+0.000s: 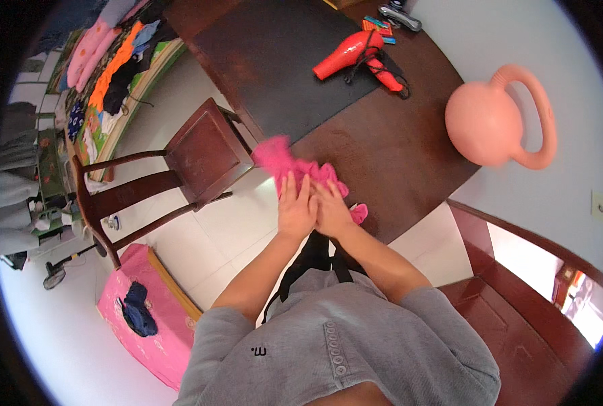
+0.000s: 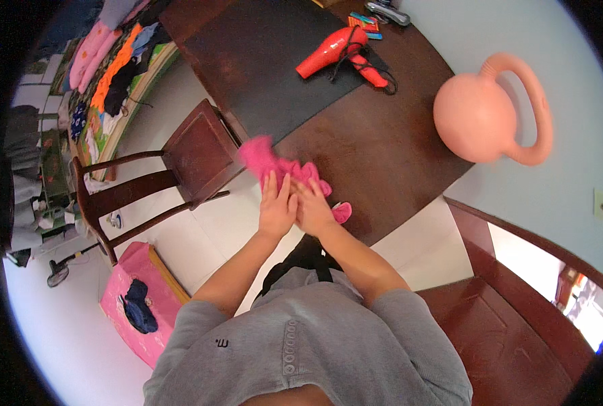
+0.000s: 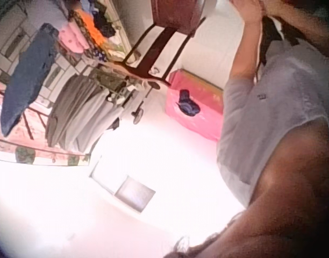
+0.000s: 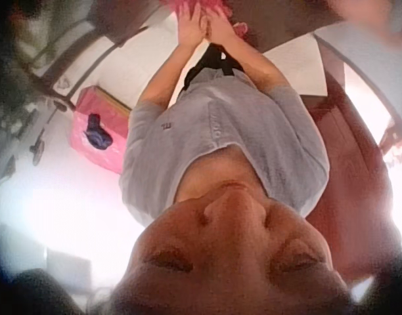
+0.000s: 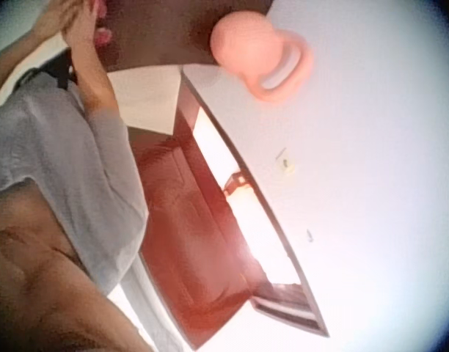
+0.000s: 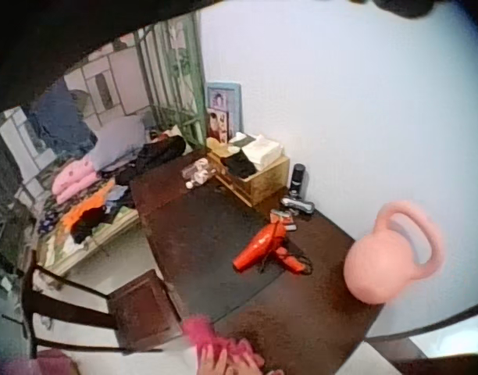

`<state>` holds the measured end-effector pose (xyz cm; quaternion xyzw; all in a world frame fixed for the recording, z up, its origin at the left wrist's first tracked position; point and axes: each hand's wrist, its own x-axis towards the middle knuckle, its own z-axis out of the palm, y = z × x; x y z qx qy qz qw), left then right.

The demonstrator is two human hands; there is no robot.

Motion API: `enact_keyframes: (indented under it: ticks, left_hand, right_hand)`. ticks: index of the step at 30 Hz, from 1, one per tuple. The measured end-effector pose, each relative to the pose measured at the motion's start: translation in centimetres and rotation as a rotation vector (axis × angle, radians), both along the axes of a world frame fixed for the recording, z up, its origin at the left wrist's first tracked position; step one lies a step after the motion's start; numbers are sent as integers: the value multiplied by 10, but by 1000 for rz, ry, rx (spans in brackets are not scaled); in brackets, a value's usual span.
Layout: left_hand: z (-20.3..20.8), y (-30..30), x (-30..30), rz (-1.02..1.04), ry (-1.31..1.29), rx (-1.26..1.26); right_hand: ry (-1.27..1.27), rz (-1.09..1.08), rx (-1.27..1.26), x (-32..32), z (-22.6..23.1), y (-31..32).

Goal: The person cleans a wooden desk and a pink kettlebell using a pink cloth. They first wipe the desk surface, then pick up the kettlebell and wipe it thoroughly on all sides before placing it back down and wiping the desk again.

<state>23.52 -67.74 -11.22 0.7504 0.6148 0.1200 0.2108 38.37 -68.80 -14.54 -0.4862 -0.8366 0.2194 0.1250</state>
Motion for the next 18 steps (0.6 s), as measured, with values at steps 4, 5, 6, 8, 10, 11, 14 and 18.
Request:
enact_keyframes:
  ticks: [4,5,6,8,10,11,14,18]
  left_hand:
    - [1,-50,-7,-169,-100,-190]
    - [7,-60,-4,-243,-138,-217]
    - [9,-66,-2,-291,-234,-313]
    - [23,-66,8,-375,-359,-410]
    - [36,-62,19,-394,-394,-322]
    - [43,-59,22,-402,-410,-277]
    - [59,-48,25,-316,-474,-305]
    - [49,-42,20,-101,-487,-335]
  right_hand:
    - [41,69,74,40,-1,-63]
    - [59,61,101,58,-3,-75]
    - [1,30,114,77,0,-83]
    - [-125,-64,98,117,13,-85]
    - [-262,-230,85,154,20,-80]
    - [-330,-330,101,173,18,-74]
    - [-406,-708,129,203,-1,-48]
    - [-464,-925,31,134,-7,-15]
